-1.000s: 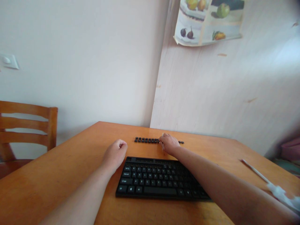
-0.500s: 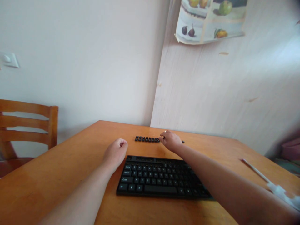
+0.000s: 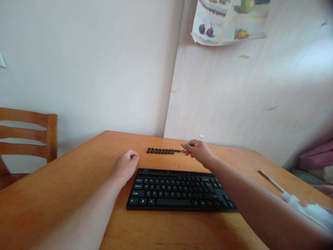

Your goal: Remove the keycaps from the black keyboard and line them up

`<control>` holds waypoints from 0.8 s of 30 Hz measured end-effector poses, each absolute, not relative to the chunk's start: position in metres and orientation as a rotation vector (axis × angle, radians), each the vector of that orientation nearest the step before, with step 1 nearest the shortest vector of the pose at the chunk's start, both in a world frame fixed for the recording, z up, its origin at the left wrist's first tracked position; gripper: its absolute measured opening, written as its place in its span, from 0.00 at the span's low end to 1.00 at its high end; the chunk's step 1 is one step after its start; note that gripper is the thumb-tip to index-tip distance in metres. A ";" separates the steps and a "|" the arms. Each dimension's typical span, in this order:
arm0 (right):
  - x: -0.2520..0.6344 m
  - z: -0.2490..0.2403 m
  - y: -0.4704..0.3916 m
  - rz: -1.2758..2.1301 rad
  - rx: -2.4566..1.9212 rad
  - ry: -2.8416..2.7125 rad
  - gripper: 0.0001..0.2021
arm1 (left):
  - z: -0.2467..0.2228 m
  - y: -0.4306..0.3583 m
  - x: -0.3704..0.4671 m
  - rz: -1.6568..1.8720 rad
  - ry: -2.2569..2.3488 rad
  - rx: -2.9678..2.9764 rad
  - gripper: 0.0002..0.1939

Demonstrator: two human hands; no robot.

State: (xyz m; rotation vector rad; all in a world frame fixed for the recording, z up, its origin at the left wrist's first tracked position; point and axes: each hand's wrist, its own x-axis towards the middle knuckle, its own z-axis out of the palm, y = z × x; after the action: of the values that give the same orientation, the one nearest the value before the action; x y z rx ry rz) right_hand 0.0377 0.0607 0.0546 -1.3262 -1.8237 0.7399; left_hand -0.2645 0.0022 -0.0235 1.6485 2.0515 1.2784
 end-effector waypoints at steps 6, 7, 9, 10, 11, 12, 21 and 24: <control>0.042 0.062 0.013 0.676 -1.320 -1.889 0.23 | -0.026 0.003 -0.266 1.282 2.044 1.655 0.14; 0.041 0.062 0.005 0.685 -1.325 -1.901 0.22 | -0.026 0.003 -0.266 1.284 2.041 1.654 0.14; 0.038 0.058 -0.008 0.693 -1.327 -1.925 0.22 | -0.026 0.003 -0.266 1.280 2.036 1.651 0.14; 0.036 0.055 -0.013 0.693 -1.329 -1.929 0.22 | -0.025 0.003 -0.266 1.275 2.036 1.650 0.14; 0.034 0.052 -0.017 0.693 -1.326 -1.931 0.22 | -0.025 0.003 -0.266 1.269 2.036 1.648 0.14; 0.032 0.048 -0.020 0.694 -1.321 -1.930 0.22 | -0.024 0.003 -0.266 1.261 2.039 1.646 0.14; 0.021 0.031 -0.030 0.583 -1.316 -1.959 0.20 | -0.022 0.002 -0.264 1.233 2.043 1.677 0.13; 0.020 0.026 -0.030 0.529 -1.325 -1.968 0.19 | -0.023 0.001 -0.264 1.254 2.035 1.689 0.12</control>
State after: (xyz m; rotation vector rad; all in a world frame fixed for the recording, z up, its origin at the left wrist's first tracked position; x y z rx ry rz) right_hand 0.0196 -0.0303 0.0265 -1.3246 -1.9682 0.5288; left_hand -0.2645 0.0015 -0.0230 1.6892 2.0345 1.2535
